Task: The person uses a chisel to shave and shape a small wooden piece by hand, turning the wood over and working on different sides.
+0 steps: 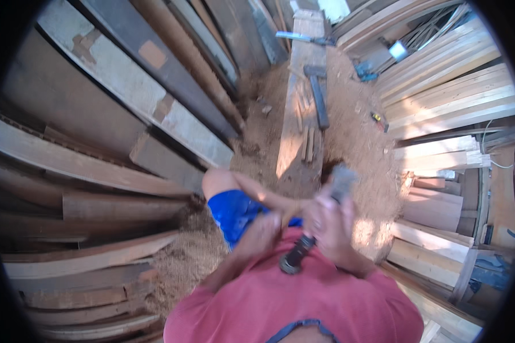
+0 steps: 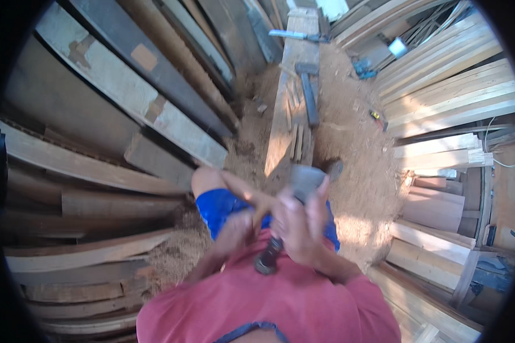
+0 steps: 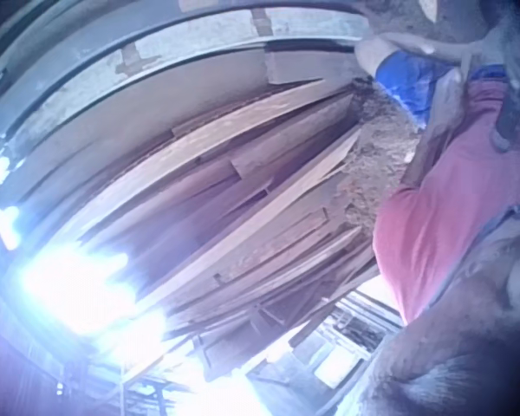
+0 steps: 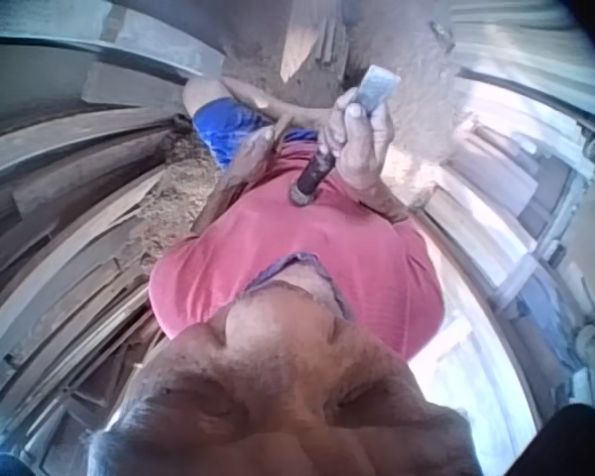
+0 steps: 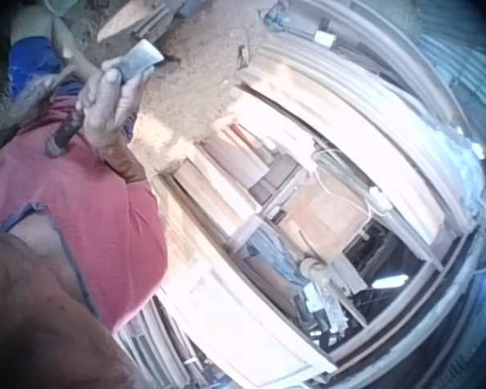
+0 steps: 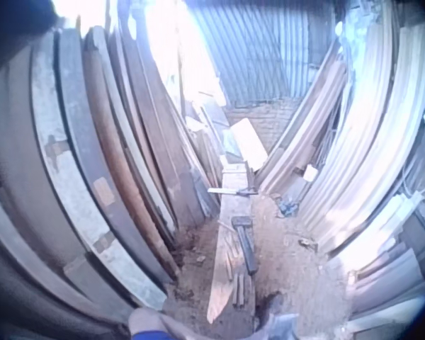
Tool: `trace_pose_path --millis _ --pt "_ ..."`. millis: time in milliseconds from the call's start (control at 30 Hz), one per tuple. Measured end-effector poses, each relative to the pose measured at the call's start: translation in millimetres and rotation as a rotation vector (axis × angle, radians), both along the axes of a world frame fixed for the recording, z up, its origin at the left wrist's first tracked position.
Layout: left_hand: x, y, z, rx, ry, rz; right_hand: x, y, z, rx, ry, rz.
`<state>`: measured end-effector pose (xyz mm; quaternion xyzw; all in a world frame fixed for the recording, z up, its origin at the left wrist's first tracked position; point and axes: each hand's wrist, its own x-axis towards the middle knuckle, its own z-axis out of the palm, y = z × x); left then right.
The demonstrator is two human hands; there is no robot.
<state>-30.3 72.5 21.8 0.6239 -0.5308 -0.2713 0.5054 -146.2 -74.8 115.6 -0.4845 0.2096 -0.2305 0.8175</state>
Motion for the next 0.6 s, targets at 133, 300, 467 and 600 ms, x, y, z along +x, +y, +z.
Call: trace_pose_path --millis 133,300,467,600 --pt "-5 12 -10 0.203 1.187 0.376 1 -23 22 0.078 0.020 -0.030" --pt "33 -50 11 -0.029 1.282 0.422 52 -14 -22 0.493 0.051 0.181" --pt "42 -68 37 -0.037 1.117 0.588 59 10 -19 0.589 0.070 0.369" --pt "41 -51 19 -0.096 0.944 0.397 50 18 -15 0.517 0.090 0.393"
